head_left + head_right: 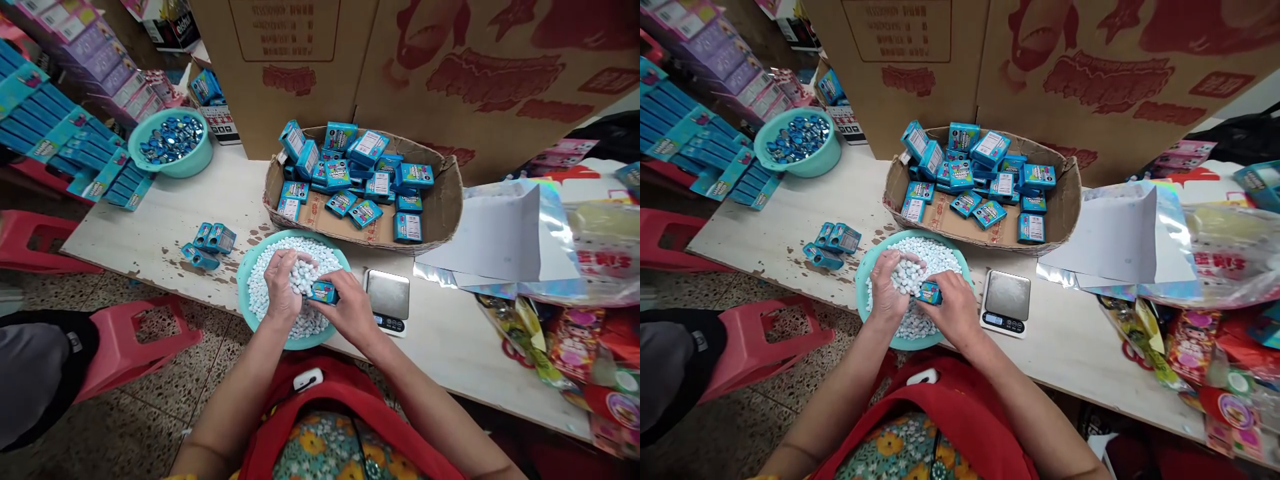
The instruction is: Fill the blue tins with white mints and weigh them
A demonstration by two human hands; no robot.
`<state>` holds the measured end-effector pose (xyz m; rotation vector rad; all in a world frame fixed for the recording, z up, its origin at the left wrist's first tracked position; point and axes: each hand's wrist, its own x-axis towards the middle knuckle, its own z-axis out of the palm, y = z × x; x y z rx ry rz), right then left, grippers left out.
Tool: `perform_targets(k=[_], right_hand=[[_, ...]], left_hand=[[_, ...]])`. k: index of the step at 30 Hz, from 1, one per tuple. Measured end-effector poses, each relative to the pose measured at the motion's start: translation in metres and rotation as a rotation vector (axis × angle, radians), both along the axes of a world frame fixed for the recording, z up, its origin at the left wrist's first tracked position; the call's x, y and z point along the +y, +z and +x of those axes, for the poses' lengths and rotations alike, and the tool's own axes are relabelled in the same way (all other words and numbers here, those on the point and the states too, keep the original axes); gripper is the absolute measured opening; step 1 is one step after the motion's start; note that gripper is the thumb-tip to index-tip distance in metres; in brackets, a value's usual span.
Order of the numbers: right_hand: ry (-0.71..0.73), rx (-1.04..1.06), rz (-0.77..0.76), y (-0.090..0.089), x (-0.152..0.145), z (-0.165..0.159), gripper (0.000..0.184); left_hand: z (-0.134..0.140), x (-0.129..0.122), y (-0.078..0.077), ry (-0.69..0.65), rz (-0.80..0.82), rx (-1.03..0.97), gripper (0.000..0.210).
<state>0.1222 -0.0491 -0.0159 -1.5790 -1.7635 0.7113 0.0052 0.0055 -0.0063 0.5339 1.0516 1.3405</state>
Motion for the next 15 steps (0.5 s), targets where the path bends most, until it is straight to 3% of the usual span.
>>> perform_targets(k=[15], right_hand=[[0.009,-0.013,-0.047,0.001,0.015,0.006,0.035]], left_hand=[[0.006,0.015,-0.001,-0.005,0.016,0.104,0.028]])
